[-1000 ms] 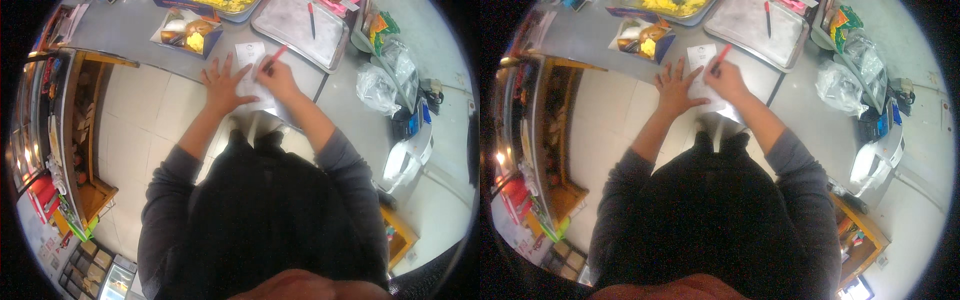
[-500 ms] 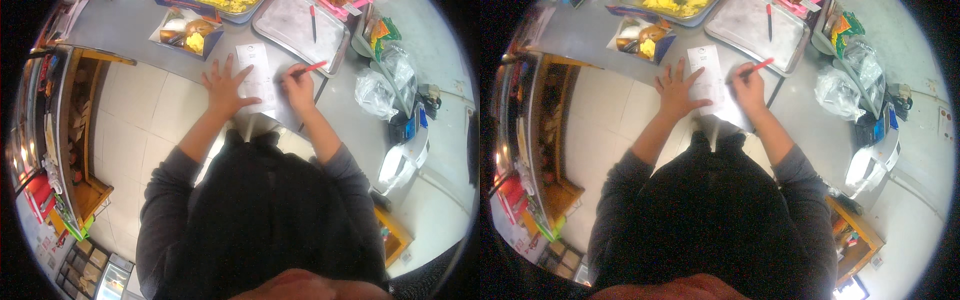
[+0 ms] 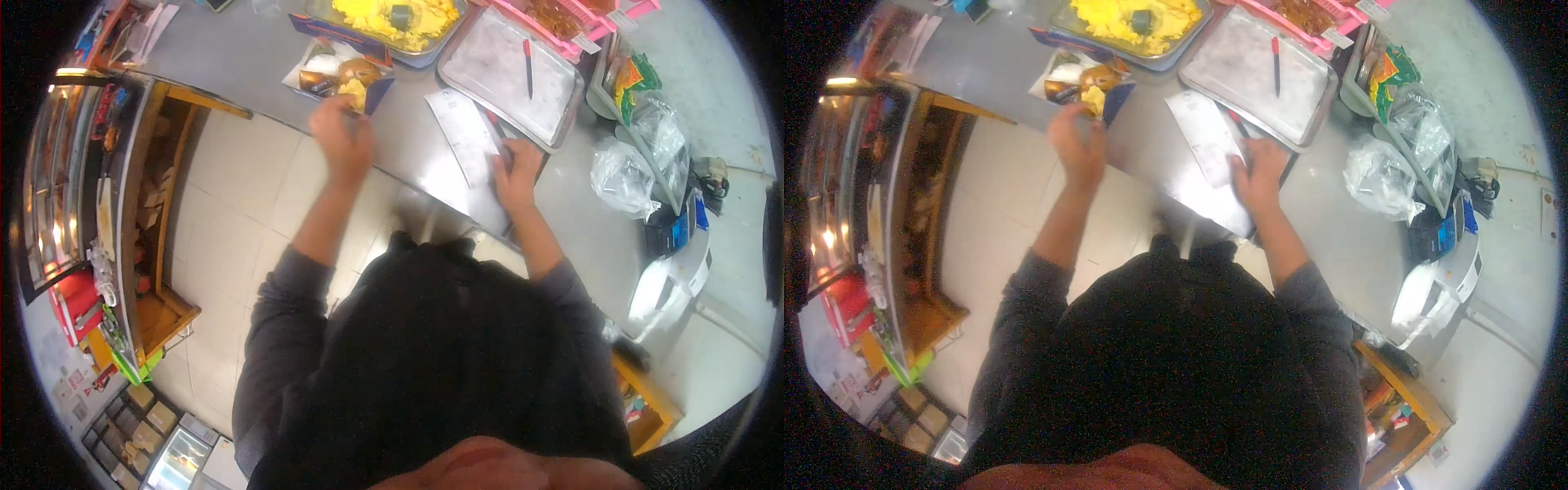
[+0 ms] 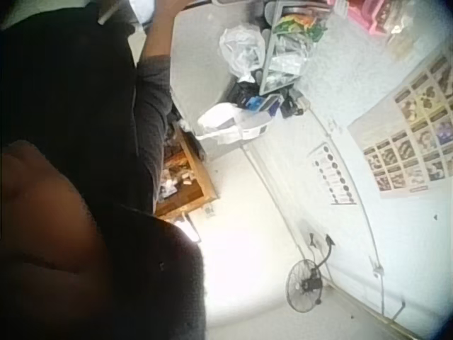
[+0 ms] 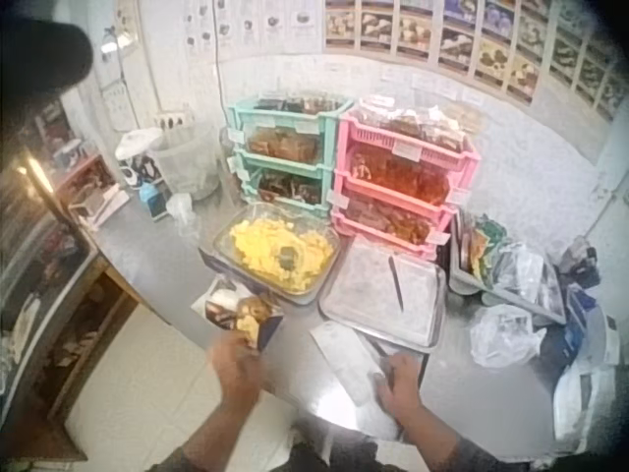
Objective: The person packs snack boxes into clear plastic bags at a counter. They open the bags, insert the boxes, and seal them before placing them on a nearby wooden counter.
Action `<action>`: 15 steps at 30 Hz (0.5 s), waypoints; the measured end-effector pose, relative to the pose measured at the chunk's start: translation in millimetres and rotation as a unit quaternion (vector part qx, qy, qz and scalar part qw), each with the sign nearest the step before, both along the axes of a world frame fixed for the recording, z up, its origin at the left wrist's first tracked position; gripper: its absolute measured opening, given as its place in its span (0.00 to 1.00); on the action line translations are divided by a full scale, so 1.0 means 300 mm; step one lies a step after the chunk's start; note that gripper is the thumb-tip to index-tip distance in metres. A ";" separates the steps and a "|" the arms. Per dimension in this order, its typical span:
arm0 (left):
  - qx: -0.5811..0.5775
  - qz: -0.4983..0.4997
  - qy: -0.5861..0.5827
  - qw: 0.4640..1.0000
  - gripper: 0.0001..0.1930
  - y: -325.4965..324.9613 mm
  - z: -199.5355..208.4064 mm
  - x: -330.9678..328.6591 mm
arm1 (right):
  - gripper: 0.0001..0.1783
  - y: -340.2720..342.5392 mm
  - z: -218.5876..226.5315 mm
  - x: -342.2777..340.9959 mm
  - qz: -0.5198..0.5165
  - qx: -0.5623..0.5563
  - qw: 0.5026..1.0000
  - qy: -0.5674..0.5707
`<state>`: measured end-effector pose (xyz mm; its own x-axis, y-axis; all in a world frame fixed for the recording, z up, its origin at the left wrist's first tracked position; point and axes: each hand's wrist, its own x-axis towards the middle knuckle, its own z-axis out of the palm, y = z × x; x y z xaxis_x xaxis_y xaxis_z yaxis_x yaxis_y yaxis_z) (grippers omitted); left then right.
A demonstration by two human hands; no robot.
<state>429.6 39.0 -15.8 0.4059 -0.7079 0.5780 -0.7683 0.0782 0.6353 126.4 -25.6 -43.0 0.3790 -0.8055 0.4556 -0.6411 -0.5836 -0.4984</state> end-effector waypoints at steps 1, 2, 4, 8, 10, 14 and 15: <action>-0.010 0.025 -0.006 1.000 0.19 -0.007 0.021 0.058 | 0.20 -0.001 0.014 -0.009 0.002 -0.012 1.000 -0.016; -0.019 0.034 0.004 0.999 0.19 -0.007 0.027 0.107 | 0.19 0.004 0.030 -0.021 0.003 -0.024 0.999 -0.032; -0.031 0.049 0.022 0.998 0.20 0.003 0.011 0.194 | 0.19 0.024 0.055 -0.030 -0.011 -0.019 0.997 -0.073; 0.033 0.060 -0.039 0.997 0.22 0.012 0.049 0.297 | 0.19 0.048 0.088 -0.060 -0.039 -0.021 0.991 -0.125; 0.050 0.058 -0.035 0.996 0.22 -0.014 0.066 0.329 | 0.19 0.047 0.108 -0.064 -0.043 -0.017 0.988 -0.148; 0.027 0.094 0.045 0.994 0.27 -0.111 0.054 0.373 | 0.18 0.040 0.128 -0.012 -0.007 0.005 0.987 -0.162; 0.037 0.088 0.040 0.995 0.29 -0.143 0.047 0.397 | 0.18 0.032 0.130 0.032 -0.005 0.013 0.984 -0.176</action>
